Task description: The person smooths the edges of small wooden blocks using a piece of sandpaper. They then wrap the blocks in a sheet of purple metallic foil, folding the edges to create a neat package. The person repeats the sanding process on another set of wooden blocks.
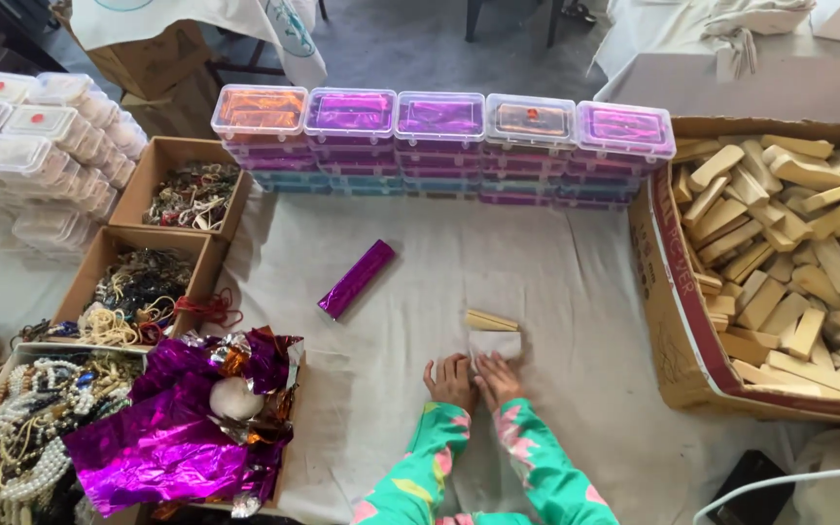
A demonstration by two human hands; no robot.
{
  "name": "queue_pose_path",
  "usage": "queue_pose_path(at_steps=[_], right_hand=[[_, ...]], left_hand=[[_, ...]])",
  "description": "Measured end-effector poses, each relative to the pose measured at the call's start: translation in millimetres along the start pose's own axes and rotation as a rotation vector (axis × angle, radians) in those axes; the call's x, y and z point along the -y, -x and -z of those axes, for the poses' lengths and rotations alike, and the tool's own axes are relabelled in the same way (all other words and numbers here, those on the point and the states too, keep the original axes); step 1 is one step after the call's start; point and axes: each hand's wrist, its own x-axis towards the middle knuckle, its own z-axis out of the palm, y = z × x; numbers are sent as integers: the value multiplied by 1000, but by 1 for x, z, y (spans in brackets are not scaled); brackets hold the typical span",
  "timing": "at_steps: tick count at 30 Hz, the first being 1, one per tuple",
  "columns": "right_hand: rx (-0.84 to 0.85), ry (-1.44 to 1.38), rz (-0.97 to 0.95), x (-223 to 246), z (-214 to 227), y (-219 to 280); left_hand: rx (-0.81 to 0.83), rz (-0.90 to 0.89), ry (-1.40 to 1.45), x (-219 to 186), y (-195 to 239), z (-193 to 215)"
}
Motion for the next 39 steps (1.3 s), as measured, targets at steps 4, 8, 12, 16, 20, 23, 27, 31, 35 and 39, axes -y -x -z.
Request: queue_pose_path(at_steps=[4,8,12,16,20,23,27,31,35,39], right_hand=[[44,-46,16,3,20,-9],[3,22,-186,22,43,-34],[-188,94,-111,17,15,-13],[-88,162,-82,5,-10,7],[-16,145,49,-30,7,6],[20,207,37,-32,19,-12],[131,250,-65,10,-4,10],[174,208,-25,-4,8,9],[66,257,-39,-64,-8,17],[36,237,-25,-39,-18,8]], left_hand=[[37,40,-11,-9,-9,17],[-7,19,-16,-11,-10,21],[-9,35,19,-7,-8,11],[-1,8,-53,9,0,-17],[21,26,-50,-5,-3,8],[31,37,33,-13,-14,16],[0,15,-36,8,2,-13],[-46,-21,-61,6,-1,-10],[36,11,14,-8,-9,12],[-37,3,33,0,-3,-3]])
